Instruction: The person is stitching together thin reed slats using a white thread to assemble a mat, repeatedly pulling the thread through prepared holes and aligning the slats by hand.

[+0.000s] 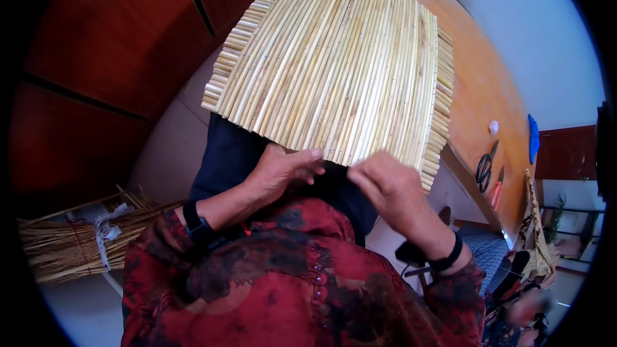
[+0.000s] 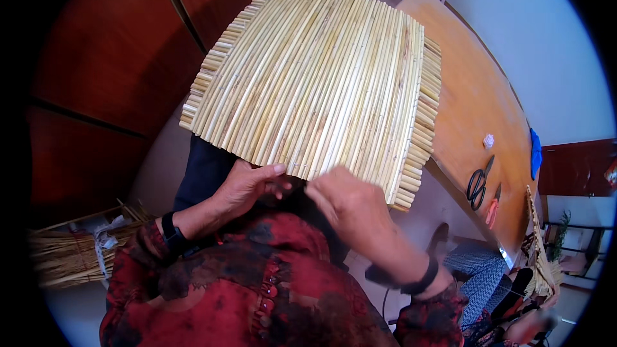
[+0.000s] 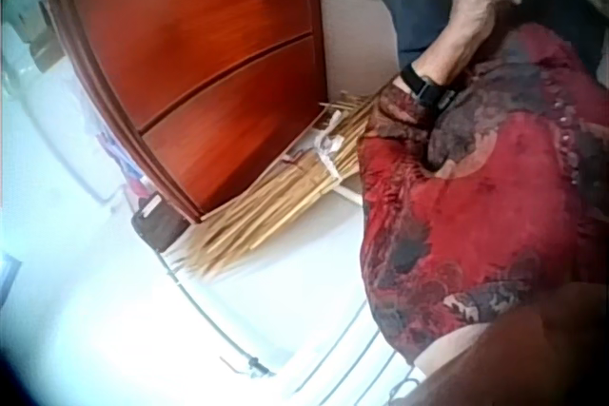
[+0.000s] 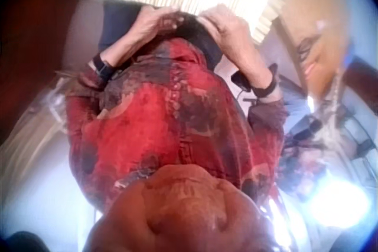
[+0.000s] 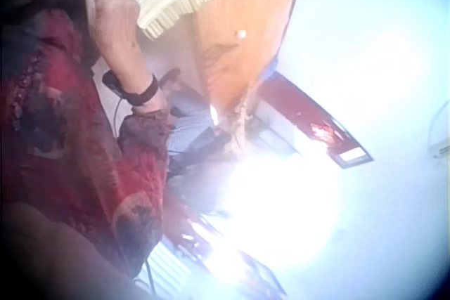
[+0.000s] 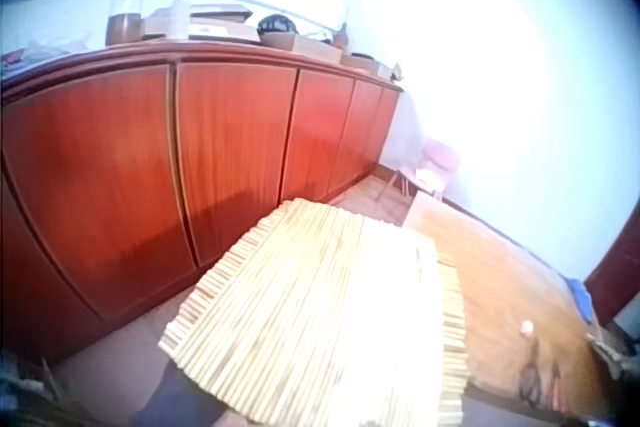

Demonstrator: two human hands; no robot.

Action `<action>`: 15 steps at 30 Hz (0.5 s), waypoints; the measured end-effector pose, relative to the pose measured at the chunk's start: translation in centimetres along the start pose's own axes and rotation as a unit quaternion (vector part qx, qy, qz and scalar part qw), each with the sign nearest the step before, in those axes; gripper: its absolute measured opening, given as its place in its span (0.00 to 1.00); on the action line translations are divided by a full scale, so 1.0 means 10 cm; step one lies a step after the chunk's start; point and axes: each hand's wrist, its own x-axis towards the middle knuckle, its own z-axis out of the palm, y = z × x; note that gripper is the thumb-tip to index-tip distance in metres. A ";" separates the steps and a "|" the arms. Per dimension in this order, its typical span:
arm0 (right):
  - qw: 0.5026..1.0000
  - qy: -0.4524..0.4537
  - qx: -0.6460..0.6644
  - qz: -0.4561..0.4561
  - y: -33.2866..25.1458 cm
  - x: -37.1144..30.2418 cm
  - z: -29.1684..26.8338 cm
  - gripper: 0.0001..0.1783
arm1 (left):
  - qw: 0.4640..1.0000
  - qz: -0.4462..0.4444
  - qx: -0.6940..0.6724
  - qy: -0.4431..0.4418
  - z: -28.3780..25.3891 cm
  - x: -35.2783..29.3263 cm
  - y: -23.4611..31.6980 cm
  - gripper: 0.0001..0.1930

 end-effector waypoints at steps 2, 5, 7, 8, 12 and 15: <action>0.975 0.121 -0.117 -0.147 0.04 0.26 0.00 0.04 | 1.000 0.012 0.000 -0.005 0.03 0.03 0.01 0.16; 0.971 0.085 -0.136 -0.178 0.13 0.43 0.13 0.04 | 1.000 0.001 0.021 0.009 0.06 0.04 -0.01 0.14; 0.966 0.077 -0.155 -0.195 0.14 0.50 0.14 0.05 | 1.000 0.017 0.012 0.021 0.07 0.06 -0.01 0.13; 0.964 0.074 -0.149 -0.208 0.13 0.54 0.15 0.05 | 0.999 0.019 0.008 0.025 0.07 0.06 -0.02 0.13; 0.960 0.040 -0.147 -0.235 0.14 0.65 0.15 0.06 | 0.999 0.030 0.015 0.040 0.06 0.07 -0.06 0.14; 0.964 0.044 -0.110 -0.236 0.11 0.67 0.18 0.08 | 0.999 0.034 0.000 0.042 0.09 0.06 -0.05 0.14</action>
